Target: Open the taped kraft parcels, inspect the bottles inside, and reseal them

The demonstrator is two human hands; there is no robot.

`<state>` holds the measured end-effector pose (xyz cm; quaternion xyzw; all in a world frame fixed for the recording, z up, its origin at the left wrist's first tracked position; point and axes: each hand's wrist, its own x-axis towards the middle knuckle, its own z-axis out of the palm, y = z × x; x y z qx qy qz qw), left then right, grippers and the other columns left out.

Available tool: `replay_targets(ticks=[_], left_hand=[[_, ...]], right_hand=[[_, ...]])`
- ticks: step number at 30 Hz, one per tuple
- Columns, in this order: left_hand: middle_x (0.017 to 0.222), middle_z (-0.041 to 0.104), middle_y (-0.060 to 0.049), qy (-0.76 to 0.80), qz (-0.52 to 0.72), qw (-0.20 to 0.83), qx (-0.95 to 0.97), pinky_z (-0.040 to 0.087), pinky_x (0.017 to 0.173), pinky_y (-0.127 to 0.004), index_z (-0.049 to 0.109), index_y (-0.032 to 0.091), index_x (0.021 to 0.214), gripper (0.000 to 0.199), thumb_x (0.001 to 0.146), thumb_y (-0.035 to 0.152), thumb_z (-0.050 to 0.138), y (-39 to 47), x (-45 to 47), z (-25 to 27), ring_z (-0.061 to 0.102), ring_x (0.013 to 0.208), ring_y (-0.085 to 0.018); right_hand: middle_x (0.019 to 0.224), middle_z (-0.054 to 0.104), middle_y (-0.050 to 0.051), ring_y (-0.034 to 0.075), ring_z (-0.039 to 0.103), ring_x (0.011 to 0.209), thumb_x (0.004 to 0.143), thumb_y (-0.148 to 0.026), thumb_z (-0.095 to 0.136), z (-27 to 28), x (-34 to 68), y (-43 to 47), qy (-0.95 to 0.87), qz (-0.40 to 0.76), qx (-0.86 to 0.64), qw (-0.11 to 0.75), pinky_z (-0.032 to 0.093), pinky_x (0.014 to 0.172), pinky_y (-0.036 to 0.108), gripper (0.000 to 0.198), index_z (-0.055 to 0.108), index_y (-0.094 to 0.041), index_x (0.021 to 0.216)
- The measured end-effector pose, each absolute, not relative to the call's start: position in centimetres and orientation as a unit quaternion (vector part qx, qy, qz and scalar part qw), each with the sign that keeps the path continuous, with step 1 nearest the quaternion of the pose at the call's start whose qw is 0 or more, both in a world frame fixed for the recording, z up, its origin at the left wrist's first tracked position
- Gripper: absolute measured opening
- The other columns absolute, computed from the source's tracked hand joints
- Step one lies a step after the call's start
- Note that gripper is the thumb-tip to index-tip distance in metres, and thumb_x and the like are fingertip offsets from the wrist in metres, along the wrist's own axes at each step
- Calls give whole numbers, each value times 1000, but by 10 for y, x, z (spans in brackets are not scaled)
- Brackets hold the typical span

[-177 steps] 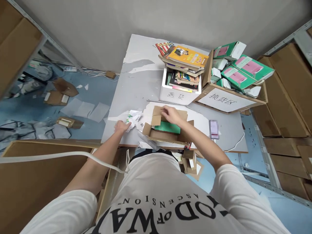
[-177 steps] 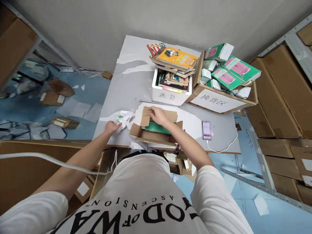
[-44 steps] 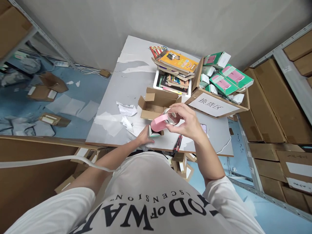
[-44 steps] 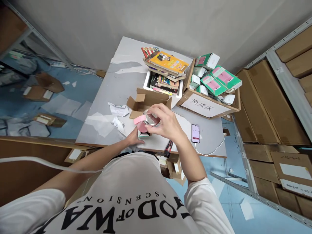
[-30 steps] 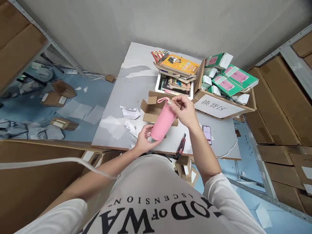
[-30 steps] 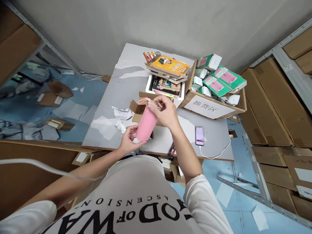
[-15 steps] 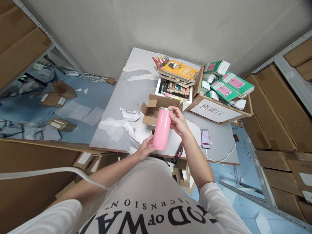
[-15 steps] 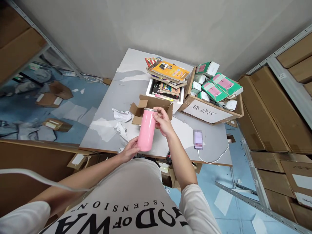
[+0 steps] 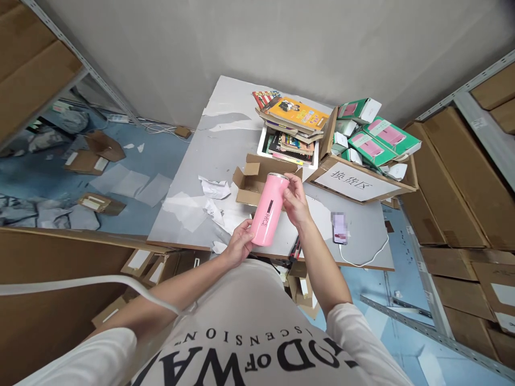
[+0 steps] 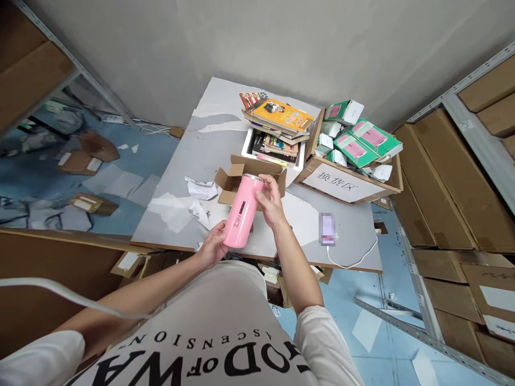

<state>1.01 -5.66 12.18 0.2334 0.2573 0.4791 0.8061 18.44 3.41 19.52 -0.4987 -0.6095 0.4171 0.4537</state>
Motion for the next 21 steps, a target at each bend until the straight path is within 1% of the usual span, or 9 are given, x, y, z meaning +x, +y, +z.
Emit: replay_targets(ticks=[2, 6, 8, 10, 12, 14, 16, 18, 21], left_hand=[[78, 64, -1, 245, 471, 819, 215, 49, 62, -25, 57, 17, 98, 45, 64, 40, 75, -57, 11, 121, 60, 66, -13], [90, 67, -7, 254, 461, 822, 218, 51, 70, -30, 61, 15, 104, 48, 67, 41, 74, -57, 13, 116, 63, 79, -19], [102, 66, -10, 261, 463, 814, 236, 50, 78, -32, 60, 14, 110, 56, 65, 43, 77, -56, 14, 114, 63, 91, -22], [111, 64, -10, 278, 478, 791, 261, 47, 86, -33, 56, 16, 115, 67, 58, 39, 83, -55, 15, 112, 60, 102, -24], [112, 63, -8, 300, 497, 766, 276, 46, 87, -32, 53, 19, 115, 72, 53, 32, 87, -55, 15, 110, 60, 102, -22], [106, 64, -5, 303, 497, 765, 275, 47, 81, -29, 51, 21, 111, 66, 56, 32, 85, -56, 14, 108, 62, 92, -18], [99, 65, -4, 281, 488, 782, 268, 47, 74, -27, 52, 20, 108, 57, 62, 37, 80, -56, 13, 107, 62, 83, -16], [95, 65, -4, 263, 483, 791, 266, 47, 70, -27, 54, 18, 108, 55, 64, 42, 77, -56, 13, 107, 62, 80, -17], [103, 66, -8, 267, 482, 787, 277, 49, 73, -30, 55, 16, 112, 57, 66, 44, 74, -54, 14, 108, 63, 89, -21]], right_hand=[[118, 51, 3, 18, 55, 98, 78, -53, 64, 195, 178, 31, -529, 492, -473, 505, 51, 72, 29, 49, 45, -33, 119], [109, 54, 2, 16, 56, 90, 74, -50, 70, 191, 172, 31, -514, 494, -477, 514, 50, 66, 25, 50, 48, -31, 115], [112, 54, 3, 17, 56, 93, 74, -52, 69, 190, 173, 33, -517, 479, -486, 516, 51, 65, 25, 52, 47, -31, 116], [119, 53, 4, 18, 56, 100, 73, -52, 70, 189, 175, 34, -522, 469, -487, 520, 52, 68, 27, 59, 44, -32, 121], [125, 50, 6, 20, 55, 107, 70, -53, 72, 190, 178, 35, -524, 467, -483, 524, 53, 72, 30, 73, 36, -34, 131], [129, 49, 7, 22, 56, 109, 69, -56, 72, 192, 181, 34, -522, 484, -469, 523, 54, 73, 33, 84, 27, -36, 137], [130, 50, 7, 22, 59, 103, 70, -60, 69, 195, 185, 32, -527, 511, -452, 507, 54, 69, 34, 80, 30, -35, 136], [124, 55, 6, 20, 61, 93, 71, -59, 68, 197, 188, 31, -537, 531, -447, 478, 53, 63, 32, 68, 40, -33, 127], [109, 59, 3, 17, 59, 83, 69, -50, 74, 199, 189, 31, -545, 529, -459, 460, 51, 59, 27, 58, 48, -30, 117]])
